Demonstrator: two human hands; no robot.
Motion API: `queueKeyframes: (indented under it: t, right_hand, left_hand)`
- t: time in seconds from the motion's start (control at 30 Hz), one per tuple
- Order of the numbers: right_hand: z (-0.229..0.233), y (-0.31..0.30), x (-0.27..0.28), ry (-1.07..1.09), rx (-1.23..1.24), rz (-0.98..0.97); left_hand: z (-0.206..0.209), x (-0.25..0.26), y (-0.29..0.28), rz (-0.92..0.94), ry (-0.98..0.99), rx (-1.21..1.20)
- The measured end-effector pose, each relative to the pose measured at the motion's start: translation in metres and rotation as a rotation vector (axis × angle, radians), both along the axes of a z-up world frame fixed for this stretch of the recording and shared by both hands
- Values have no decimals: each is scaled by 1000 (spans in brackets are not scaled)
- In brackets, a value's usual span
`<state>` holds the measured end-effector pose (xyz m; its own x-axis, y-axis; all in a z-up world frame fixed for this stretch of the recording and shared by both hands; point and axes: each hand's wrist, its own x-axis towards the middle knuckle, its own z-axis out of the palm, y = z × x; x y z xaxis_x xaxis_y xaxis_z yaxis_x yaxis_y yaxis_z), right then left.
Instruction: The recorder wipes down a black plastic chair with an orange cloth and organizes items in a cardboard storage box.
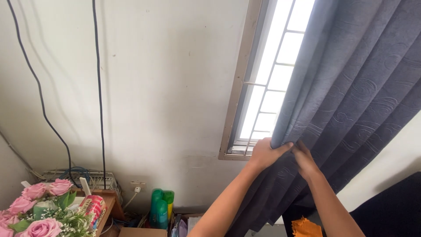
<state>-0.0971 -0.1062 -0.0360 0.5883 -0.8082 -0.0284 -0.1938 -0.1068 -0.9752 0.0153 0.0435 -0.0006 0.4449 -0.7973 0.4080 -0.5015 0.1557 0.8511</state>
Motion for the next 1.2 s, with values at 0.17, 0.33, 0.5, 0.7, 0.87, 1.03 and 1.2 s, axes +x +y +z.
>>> queueKeyframes:
  t: [0.17, 0.33, 0.5, 0.7, 0.87, 1.03, 1.2]
  right_hand:
    - [-10, -1, 4, -144, -116, 1]
    - [20, 57, -19, 21, -229, -371]
    - [-6, 52, -38, -244, -526, -507]
    - [-20, 61, -26, -193, -612, -235]
    - [-21, 70, -31, -46, -767, -224]
    - [-4, 89, -40, -139, -700, -185]
    - [9, 107, -36, -158, -643, -83]
  left_hand:
    - [-3, 1, -1, 200, -46, -53]
    - [-22, -5, -10, 576, -191, -195]
    - [18, -38, 0, 452, -186, -227]
    - [45, -71, -12, 217, -130, -105]
    - [23, -68, -41, 315, -236, -60]
    - [39, -58, -31, 401, -280, -24]
    - [47, -23, -41, 480, -345, -116]
